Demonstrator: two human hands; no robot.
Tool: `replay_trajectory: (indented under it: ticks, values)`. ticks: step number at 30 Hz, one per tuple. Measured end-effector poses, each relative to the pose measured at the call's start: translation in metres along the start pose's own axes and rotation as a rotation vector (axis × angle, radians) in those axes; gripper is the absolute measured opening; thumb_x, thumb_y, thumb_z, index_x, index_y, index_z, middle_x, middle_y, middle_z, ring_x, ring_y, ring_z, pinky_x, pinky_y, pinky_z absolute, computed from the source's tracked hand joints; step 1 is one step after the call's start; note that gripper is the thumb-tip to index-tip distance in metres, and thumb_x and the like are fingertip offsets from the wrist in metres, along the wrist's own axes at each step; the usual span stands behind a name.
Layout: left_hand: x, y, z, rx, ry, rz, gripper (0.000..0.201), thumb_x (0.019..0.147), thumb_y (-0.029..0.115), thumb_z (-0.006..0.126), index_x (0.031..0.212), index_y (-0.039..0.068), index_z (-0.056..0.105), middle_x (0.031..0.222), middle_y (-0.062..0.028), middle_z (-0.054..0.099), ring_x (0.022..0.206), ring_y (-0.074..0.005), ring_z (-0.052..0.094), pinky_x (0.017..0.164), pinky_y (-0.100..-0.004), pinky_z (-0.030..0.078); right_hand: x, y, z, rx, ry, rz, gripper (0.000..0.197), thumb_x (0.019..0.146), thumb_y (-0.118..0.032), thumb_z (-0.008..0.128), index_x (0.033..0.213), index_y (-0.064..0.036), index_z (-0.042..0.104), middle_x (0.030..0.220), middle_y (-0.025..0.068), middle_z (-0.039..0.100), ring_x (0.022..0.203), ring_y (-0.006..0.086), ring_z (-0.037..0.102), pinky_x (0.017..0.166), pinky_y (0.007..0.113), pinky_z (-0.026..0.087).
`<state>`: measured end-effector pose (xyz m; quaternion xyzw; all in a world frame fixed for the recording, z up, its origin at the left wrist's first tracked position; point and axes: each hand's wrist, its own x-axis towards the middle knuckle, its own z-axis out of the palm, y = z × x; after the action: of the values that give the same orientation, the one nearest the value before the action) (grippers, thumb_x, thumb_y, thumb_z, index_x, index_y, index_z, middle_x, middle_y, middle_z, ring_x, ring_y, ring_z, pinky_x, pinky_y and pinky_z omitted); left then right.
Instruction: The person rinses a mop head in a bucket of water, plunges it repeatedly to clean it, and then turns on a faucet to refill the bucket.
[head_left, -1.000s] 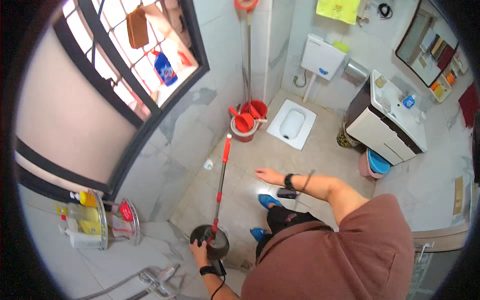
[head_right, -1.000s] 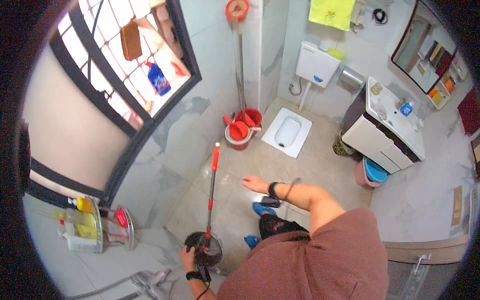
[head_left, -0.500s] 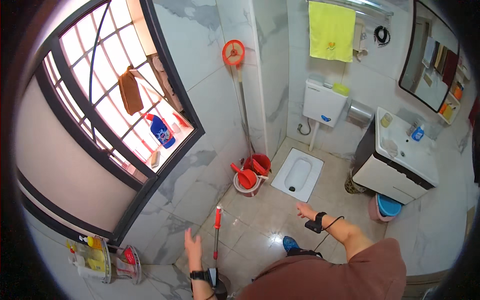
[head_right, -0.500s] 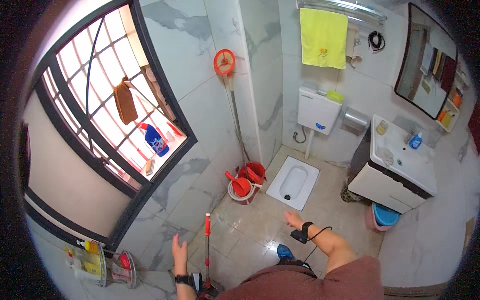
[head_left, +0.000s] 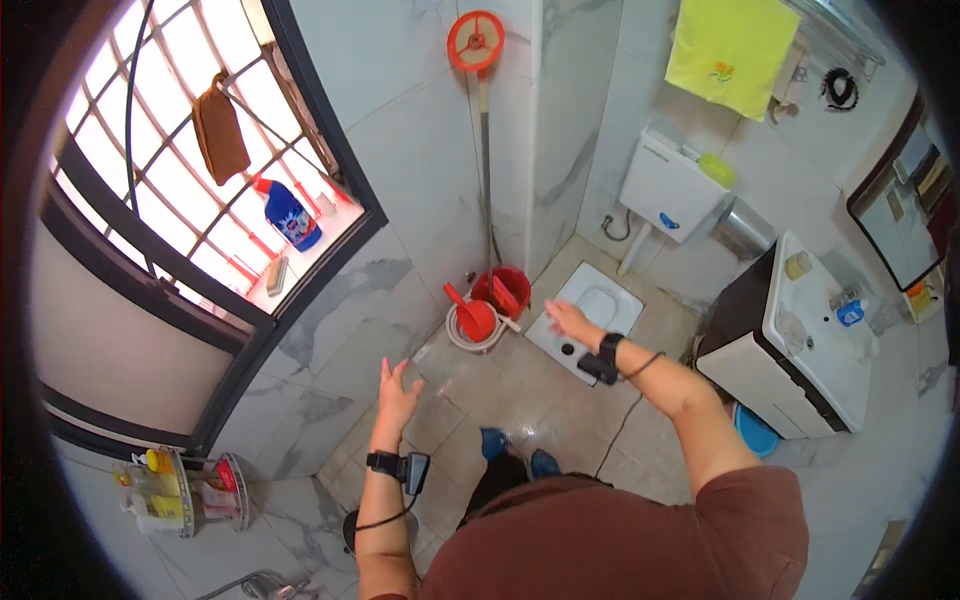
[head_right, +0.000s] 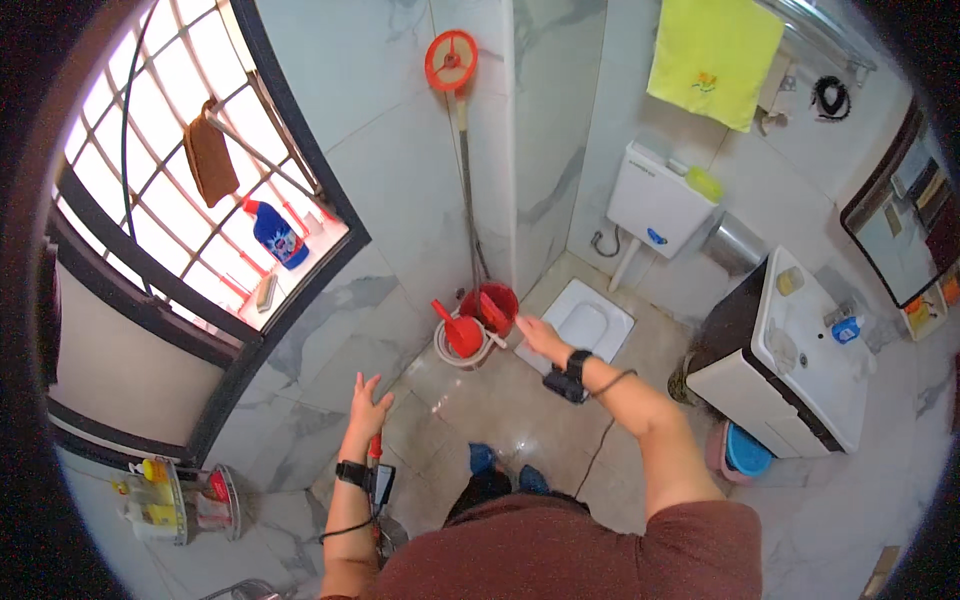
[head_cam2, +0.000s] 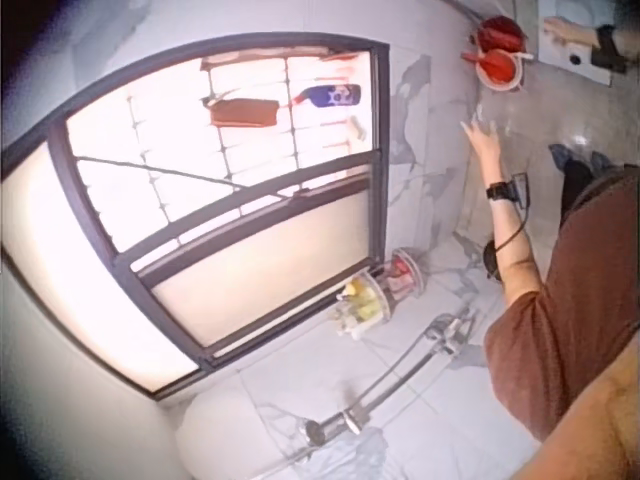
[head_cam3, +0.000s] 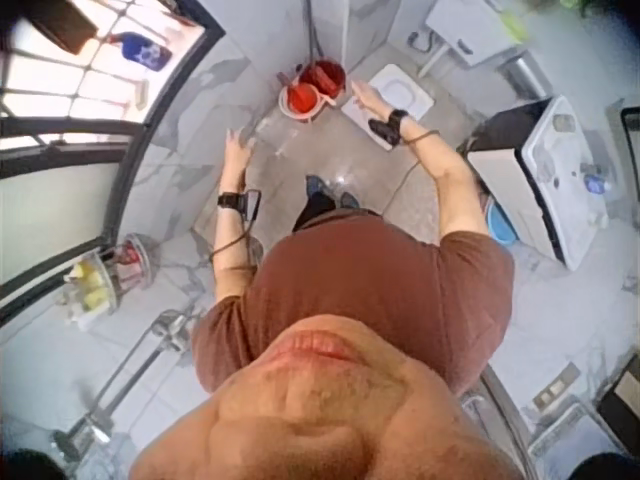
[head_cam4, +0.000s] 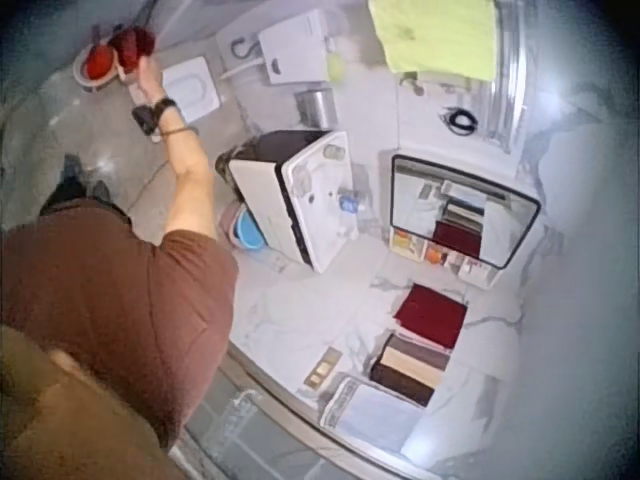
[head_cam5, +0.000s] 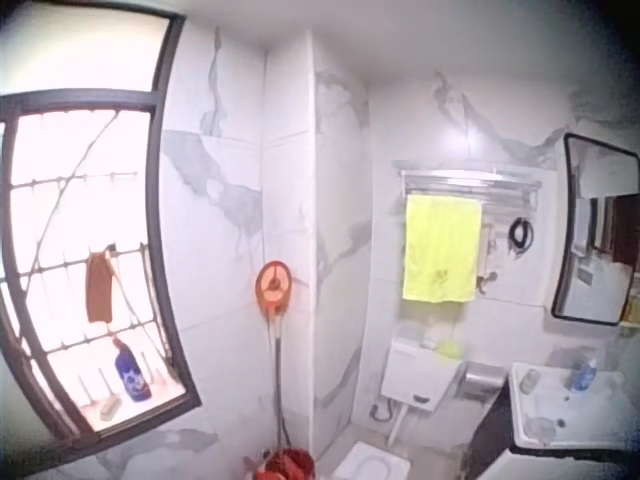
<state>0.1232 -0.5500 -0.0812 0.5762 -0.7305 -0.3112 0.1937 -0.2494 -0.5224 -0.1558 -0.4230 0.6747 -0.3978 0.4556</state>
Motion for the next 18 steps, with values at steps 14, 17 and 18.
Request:
replay_trajectory:
  ticks: [14,17,18]
  values:
    - [0.079,-0.024,-0.026,0.024,0.012,-0.01,0.047,0.075,0.024,0.06,0.117,0.007,0.046,0.131,-0.0263,0.024,0.119,-0.0353,0.032,0.095,-0.0377,0.031,0.204,-0.175,-0.023,-0.092,-0.04,-0.184,0.06,0.08,-0.041,0.051,0.121,-0.0011,0.034,0.104,0.0107,0.049,0.086,0.0184,0.053,0.066,0.03,0.047]
    - [0.079,-0.035,-0.025,-0.023,0.047,-0.09,0.045,0.075,0.025,0.06,0.115,0.008,0.048,0.131,-0.0257,0.025,0.12,-0.0347,0.031,0.095,-0.0382,0.031,0.267,-0.19,-0.023,-0.006,0.087,-0.205,0.061,0.075,-0.039,0.059,0.118,-0.0006,0.038,0.101,0.0113,0.051,0.086,0.0194,0.053,0.068,0.031,0.046]
    - [0.083,-0.034,-0.025,-0.023,0.045,-0.103,0.045,0.075,0.025,0.06,0.115,0.008,0.048,0.131,-0.0257,0.025,0.12,-0.0347,0.031,0.095,-0.0382,0.031,0.298,-0.185,-0.03,-0.006,0.077,-0.198,0.061,0.075,-0.039,0.059,0.118,-0.0006,0.038,0.101,0.0113,0.051,0.086,0.0194,0.053,0.068,0.031,0.046]
